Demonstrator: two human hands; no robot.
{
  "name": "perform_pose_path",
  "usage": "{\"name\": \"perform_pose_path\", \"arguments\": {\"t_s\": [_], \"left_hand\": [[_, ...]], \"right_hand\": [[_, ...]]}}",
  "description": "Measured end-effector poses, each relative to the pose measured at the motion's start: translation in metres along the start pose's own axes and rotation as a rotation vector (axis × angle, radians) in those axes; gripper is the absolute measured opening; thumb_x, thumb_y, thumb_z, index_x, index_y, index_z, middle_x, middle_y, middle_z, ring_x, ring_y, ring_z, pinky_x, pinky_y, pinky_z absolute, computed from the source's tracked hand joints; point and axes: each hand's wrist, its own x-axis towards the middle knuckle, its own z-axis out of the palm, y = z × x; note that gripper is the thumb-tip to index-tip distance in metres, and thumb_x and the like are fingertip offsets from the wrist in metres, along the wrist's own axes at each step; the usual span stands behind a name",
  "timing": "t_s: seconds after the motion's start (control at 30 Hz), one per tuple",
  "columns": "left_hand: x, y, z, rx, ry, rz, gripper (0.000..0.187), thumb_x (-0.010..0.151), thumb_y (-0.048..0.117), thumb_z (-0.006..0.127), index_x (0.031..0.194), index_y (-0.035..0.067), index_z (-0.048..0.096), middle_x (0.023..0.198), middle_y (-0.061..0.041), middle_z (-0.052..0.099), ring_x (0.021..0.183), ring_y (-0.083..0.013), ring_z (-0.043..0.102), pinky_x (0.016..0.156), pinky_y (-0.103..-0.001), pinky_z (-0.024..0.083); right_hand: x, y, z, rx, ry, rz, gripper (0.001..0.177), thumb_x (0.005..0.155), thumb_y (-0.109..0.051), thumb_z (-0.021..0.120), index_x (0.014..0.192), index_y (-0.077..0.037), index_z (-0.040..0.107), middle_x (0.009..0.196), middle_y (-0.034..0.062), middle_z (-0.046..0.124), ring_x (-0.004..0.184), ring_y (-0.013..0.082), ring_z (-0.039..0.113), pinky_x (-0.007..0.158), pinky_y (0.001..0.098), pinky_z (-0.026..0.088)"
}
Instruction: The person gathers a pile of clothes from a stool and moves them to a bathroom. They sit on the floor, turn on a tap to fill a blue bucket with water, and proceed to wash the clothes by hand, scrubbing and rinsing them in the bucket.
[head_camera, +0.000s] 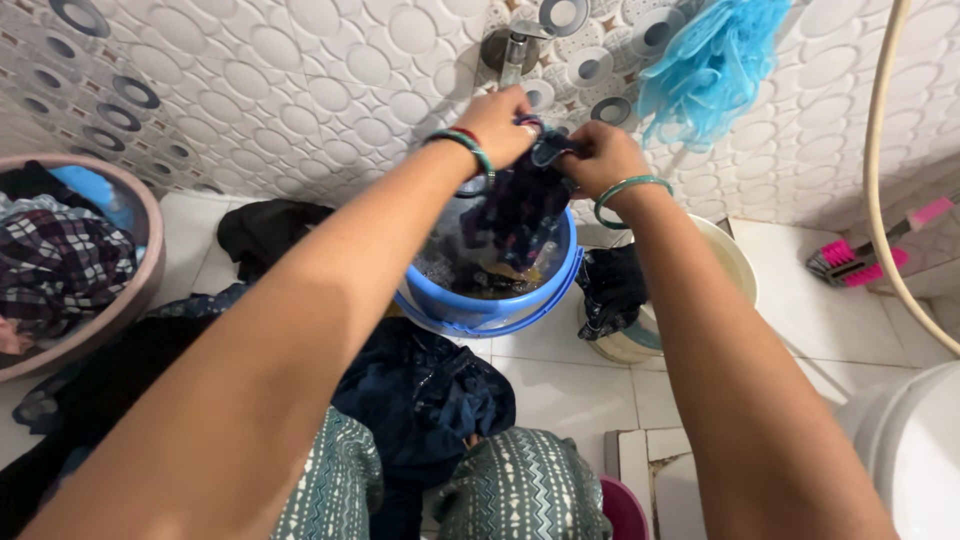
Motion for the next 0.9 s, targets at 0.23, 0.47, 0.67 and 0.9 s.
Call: {"name": "perform_pose_path", "arguments": {"t_s": [0.23, 0.47, 0.67, 0.9], "left_hand": [[0.005, 0.089, 0.030, -0.124, -0.035, -0.139, 0.040, 0.074, 0.041, 0.072, 0.094, 0.006, 0.074, 0.096, -0.020, 0.076, 0.095, -0.0334, 0.073, 0.086, -0.041, 0.057], [0.021, 0.132, 0.073, -0.459, -0.159, 0.012, 0.046, 0.091, 0.049, 0.054, 0.108, 0.013, 0.076, 0.103, -0.014, 0.079, 0.097, -0.0304, 0.076, 0.087, -0.039, 0.057], [0.014, 0.103, 0.207, -0.191, -0.291, -0.143, 0.034, 0.090, 0.034, 0.060, 0.112, 0.011, 0.071, 0.113, -0.017, 0.073, 0.109, -0.0363, 0.068, 0.093, -0.046, 0.052], [-0.059, 0.023, 0.328, -0.041, -0.640, -0.279, 0.060, 0.087, 0.020, 0.060, 0.143, 0.003, 0.048, 0.131, -0.029, 0.061, 0.123, -0.0419, 0.059, 0.103, -0.045, 0.049]], "right_hand": [[-0.032, -0.035, -0.036, 0.183, -0.160, 0.039, 0.062, 0.083, -0.010, 0.072, 0.141, -0.017, 0.050, 0.109, 0.0053, 0.071, 0.091, 0.0154, 0.073, 0.073, 0.0340, 0.064], [-0.047, 0.010, -0.100, 0.432, 0.065, 0.199, 0.034, 0.092, -0.026, 0.068, 0.125, -0.018, 0.063, 0.101, -0.0012, 0.066, 0.087, 0.0110, 0.065, 0.075, 0.0307, 0.058], [-0.047, 0.188, -0.101, 0.618, 0.326, 0.495, 0.027, 0.086, -0.006, 0.056, 0.110, -0.012, 0.066, 0.092, 0.0055, 0.064, 0.074, 0.0187, 0.061, 0.062, 0.0349, 0.055], [-0.086, 0.303, -0.055, 0.165, 0.600, 0.700, 0.042, 0.082, -0.004, 0.069, 0.121, -0.020, 0.065, 0.112, 0.0143, 0.066, 0.106, 0.0336, 0.062, 0.089, 0.0493, 0.055]]}}
